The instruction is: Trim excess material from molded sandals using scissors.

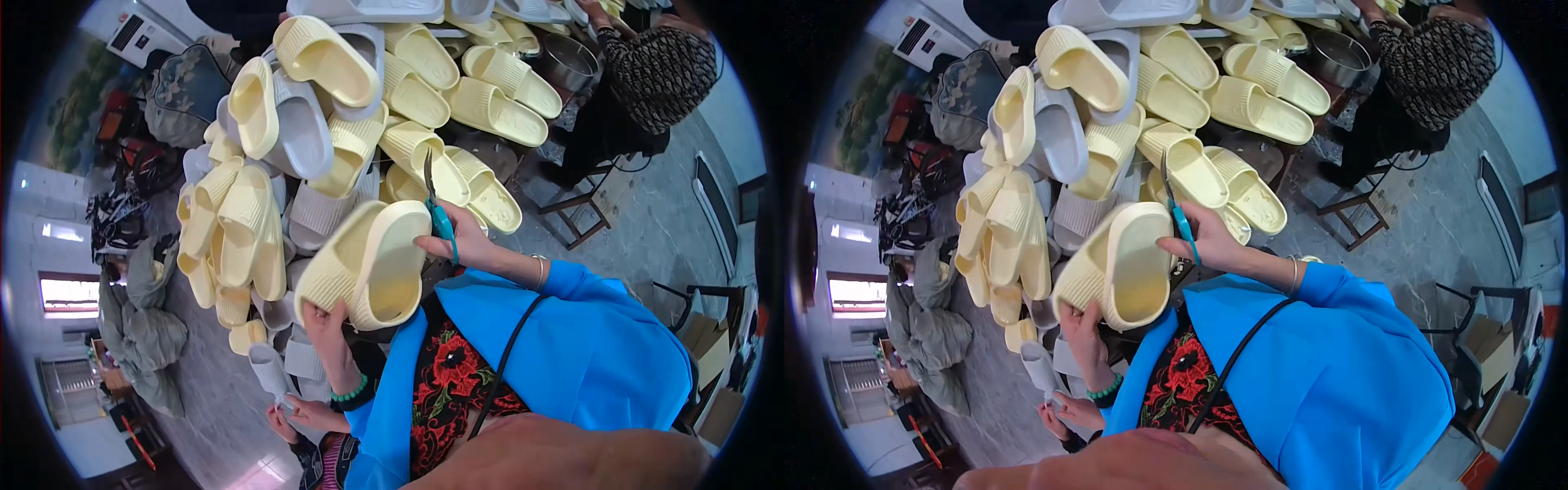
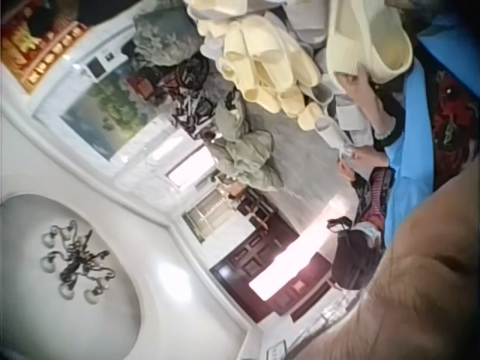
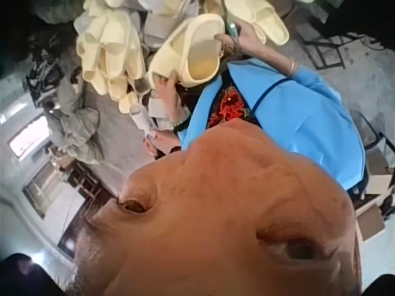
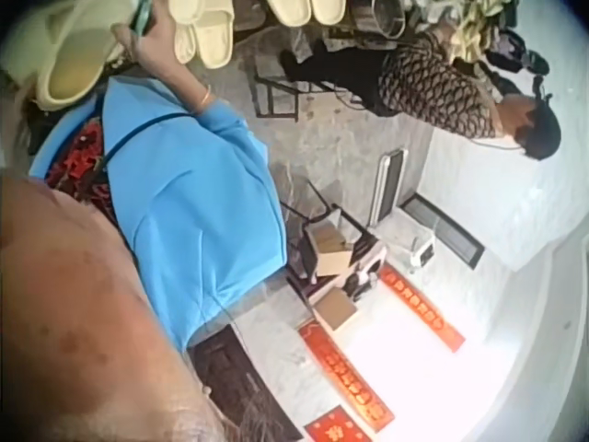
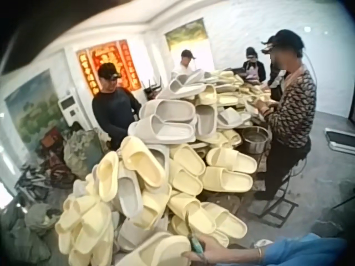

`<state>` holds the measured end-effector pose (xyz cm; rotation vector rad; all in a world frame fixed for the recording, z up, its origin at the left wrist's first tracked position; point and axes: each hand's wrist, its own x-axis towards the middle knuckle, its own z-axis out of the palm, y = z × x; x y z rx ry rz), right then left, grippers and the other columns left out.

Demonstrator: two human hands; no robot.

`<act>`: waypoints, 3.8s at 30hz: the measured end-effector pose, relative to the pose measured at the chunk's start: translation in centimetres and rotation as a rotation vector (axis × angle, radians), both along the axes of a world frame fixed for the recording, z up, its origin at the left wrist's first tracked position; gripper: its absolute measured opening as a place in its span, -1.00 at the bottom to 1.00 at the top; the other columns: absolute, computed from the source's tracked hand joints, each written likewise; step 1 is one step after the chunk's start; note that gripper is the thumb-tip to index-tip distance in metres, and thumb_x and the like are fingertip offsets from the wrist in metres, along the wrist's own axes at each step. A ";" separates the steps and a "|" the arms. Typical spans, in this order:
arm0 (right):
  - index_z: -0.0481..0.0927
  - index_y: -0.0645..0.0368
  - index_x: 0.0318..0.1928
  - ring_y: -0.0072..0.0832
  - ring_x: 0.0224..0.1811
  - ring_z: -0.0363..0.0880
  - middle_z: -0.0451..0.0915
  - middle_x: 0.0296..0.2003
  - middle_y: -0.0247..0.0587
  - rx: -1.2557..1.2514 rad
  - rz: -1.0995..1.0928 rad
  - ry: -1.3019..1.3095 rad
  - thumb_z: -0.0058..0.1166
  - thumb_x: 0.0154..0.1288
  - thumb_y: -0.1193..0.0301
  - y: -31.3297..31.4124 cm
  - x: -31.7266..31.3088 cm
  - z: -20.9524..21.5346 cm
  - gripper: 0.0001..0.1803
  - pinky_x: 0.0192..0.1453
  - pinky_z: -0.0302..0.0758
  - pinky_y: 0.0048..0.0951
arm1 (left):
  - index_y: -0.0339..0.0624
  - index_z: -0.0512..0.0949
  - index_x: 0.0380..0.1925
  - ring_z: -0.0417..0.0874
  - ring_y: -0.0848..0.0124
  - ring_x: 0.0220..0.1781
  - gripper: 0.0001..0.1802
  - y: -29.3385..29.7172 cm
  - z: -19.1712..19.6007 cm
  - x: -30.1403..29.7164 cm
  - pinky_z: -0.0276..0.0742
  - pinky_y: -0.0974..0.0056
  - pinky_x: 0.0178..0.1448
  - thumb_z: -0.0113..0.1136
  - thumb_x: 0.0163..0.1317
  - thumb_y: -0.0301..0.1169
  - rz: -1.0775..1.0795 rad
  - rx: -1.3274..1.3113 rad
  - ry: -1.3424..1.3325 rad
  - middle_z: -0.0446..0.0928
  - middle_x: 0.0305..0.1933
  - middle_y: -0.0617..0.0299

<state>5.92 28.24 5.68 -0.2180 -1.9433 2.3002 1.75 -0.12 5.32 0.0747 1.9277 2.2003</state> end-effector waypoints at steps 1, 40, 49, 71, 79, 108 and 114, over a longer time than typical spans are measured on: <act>0.53 0.21 -0.09 -0.76 -0.38 0.43 0.52 -0.40 -0.45 0.010 -0.034 0.048 0.34 0.16 0.35 0.1 0.0 0.1 -0.64 -0.32 0.40 -0.63 | -0.37 0.26 0.25 0.51 0.31 0.22 -0.47 0.2 0.3 0.2 0.40 0.29 0.27 0.10 0.28 -0.59 0.054 0.034 0.030 0.46 0.20 0.03; 0.56 0.25 -0.30 -0.67 -0.48 0.46 0.52 -0.50 -0.38 0.192 -0.116 -0.114 0.28 0.22 0.19 4.6 -6.5 -5.3 -0.65 -0.36 0.39 -0.58 | -0.24 0.30 0.28 0.36 0.19 0.38 -0.53 3.4 -1.8 -0.4 0.23 -0.03 0.47 0.02 0.39 -0.42 0.197 0.931 -0.291 0.38 0.33 0.05; 0.59 0.30 -0.27 -0.65 -0.44 0.50 0.55 -0.48 -0.36 0.324 -0.128 -0.106 0.34 0.15 0.12 5.3 -6.4 -6.9 -0.55 -0.32 0.43 -0.58 | -0.22 0.31 0.28 0.35 0.19 0.39 -0.51 3.2 -1.4 -0.6 0.20 -0.06 0.47 -0.04 0.44 -0.23 0.096 1.040 -0.373 0.38 0.34 0.06; 0.55 0.25 -0.18 -0.65 -0.23 0.55 0.62 -0.27 -0.32 0.112 0.521 -0.020 0.33 0.12 0.43 -2.1 -6.2 0.9 -0.71 -0.13 0.47 -0.57 | -0.21 0.27 0.28 0.47 0.25 0.27 -0.39 7.1 -1.6 1.5 0.47 0.14 0.31 0.20 0.22 -0.61 0.113 0.696 -0.317 0.41 0.26 0.11; 0.52 0.23 -0.24 -0.69 -0.33 0.47 0.51 -0.40 -0.43 0.059 0.330 0.081 0.29 0.15 0.48 -4.2 -4.7 0.5 -0.78 -0.21 0.45 -0.61 | -0.20 0.24 0.31 0.46 0.24 0.27 -0.36 7.0 -2.0 1.6 0.42 0.14 0.33 0.20 0.23 -0.59 0.149 0.676 -0.336 0.39 0.28 0.11; 0.46 0.26 -0.37 0.01 -0.37 0.55 0.53 -0.49 0.00 0.984 0.529 0.279 0.31 -0.03 -0.12 5.1 -3.5 -0.6 -0.36 -0.32 0.43 -0.08 | -0.23 0.26 0.31 0.43 0.20 0.30 -0.42 6.2 -4.6 1.1 0.36 0.08 0.36 0.11 0.27 -0.64 0.102 0.745 -0.479 0.37 0.31 0.09; 0.47 0.27 -0.35 0.02 -0.38 0.55 0.51 -0.53 0.02 1.104 0.641 0.217 0.31 -0.03 -0.11 5.0 -3.6 1.4 -0.36 -0.30 0.44 -0.07 | -0.17 0.27 0.29 0.46 0.27 0.28 -0.36 7.2 -3.5 1.5 0.38 0.13 0.36 0.20 0.20 -0.65 0.105 0.636 -0.284 0.42 0.26 0.15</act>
